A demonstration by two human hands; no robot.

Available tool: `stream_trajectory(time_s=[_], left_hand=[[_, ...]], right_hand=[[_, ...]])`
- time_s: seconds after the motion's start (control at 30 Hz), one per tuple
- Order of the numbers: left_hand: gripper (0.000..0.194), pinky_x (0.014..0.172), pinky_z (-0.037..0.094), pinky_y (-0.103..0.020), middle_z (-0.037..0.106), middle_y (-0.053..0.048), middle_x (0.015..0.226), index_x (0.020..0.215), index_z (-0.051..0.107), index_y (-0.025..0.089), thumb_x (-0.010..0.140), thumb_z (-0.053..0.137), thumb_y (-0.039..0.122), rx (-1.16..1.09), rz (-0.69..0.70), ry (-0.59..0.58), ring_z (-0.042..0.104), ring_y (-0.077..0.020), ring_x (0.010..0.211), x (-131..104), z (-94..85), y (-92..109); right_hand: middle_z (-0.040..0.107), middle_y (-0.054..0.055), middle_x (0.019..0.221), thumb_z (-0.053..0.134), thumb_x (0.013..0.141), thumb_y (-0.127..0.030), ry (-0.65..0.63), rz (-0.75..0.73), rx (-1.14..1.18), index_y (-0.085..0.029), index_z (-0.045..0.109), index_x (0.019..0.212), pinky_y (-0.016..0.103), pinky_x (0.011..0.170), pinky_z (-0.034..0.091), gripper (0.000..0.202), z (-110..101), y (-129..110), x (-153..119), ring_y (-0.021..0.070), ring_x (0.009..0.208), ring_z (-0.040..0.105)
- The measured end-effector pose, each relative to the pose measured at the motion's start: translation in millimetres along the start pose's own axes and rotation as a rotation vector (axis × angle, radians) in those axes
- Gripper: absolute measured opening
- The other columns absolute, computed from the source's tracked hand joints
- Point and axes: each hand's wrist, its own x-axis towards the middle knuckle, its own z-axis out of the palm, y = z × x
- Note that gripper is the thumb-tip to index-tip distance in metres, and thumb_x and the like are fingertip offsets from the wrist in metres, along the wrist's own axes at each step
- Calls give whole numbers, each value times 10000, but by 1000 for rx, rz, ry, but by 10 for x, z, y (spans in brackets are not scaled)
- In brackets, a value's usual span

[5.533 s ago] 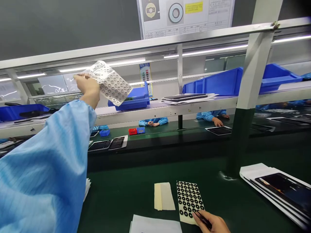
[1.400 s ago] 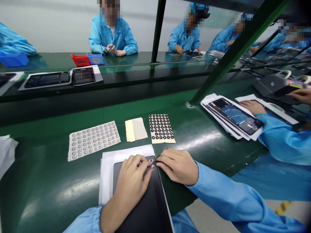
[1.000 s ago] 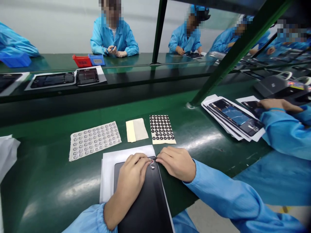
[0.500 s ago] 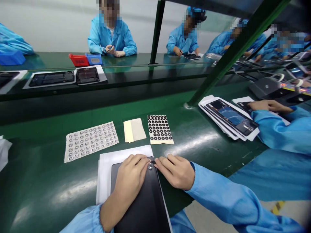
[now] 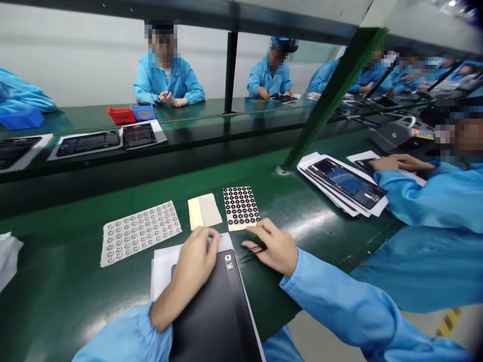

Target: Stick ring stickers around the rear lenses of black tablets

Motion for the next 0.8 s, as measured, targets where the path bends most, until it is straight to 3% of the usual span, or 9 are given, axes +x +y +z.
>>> stream_trajectory(time_s=[0.1, 0.23, 0.33, 0.43, 0.57, 0.67, 0.8], left_hand=[[225, 757, 513, -331, 653, -85, 1016, 956, 681, 178, 1018, 473, 231, 80, 20, 98, 643, -204, 840, 344, -44, -161], [208, 845, 493, -377, 669, -88, 880, 728, 669, 190, 865, 575, 65, 51, 99, -29, 623, -247, 899, 590, -79, -287], [226, 898, 486, -409, 686, -104, 886, 737, 692, 190, 830, 567, 25, -34, 61, -96, 628, -267, 959, 576, -120, -247], [221, 874, 518, -403, 715, -111, 937, 873, 741, 189, 946, 534, 158, -180, -96, -124, 663, -256, 942, 539, -96, -132], [420, 661, 604, -342, 744, -109, 750, 822, 722, 142, 1009, 541, 473, -515, -387, -299, 733, -218, 671, 608, 136, 61], [305, 695, 645, -301, 769, -134, 769, 792, 675, 120, 944, 700, 383, -776, -556, -391, 779, -206, 703, 681, 328, 164], [148, 748, 659, -277, 778, -120, 804, 926, 627, 126, 889, 765, 164, -979, -708, -381, 800, -196, 769, 680, 416, 202]], right_hand=[[688, 62, 1121, 622, 980, -249, -165, -7, -84, -228, 700, 1189, 235, 550, 437, 224, 10, 233, 136, 135, 744, 668], [705, 57, 1048, 575, 936, -72, -197, -180, -172, -186, 718, 1087, 248, 521, 363, 237, 78, 366, 204, 130, 707, 642], [703, 73, 958, 542, 942, -56, -160, -224, -171, -141, 710, 1038, 276, 516, 316, 212, 140, 368, 182, 141, 672, 608], [681, 67, 895, 519, 946, -67, -117, -217, -134, -143, 692, 954, 288, 527, 302, 189, 166, 354, 162, 151, 674, 592], [649, 41, 839, 519, 959, -133, -60, -199, -35, -166, 662, 855, 265, 561, 332, 180, 157, 342, 151, 135, 669, 580], [665, 31, 841, 521, 989, -173, -26, -179, 78, -176, 684, 858, 238, 584, 376, 209, 154, 347, 179, 119, 669, 594], [695, 40, 855, 551, 1005, -204, -16, -96, 313, -178, 729, 911, 225, 651, 470, 203, 178, 352, 352, 127, 734, 638]])
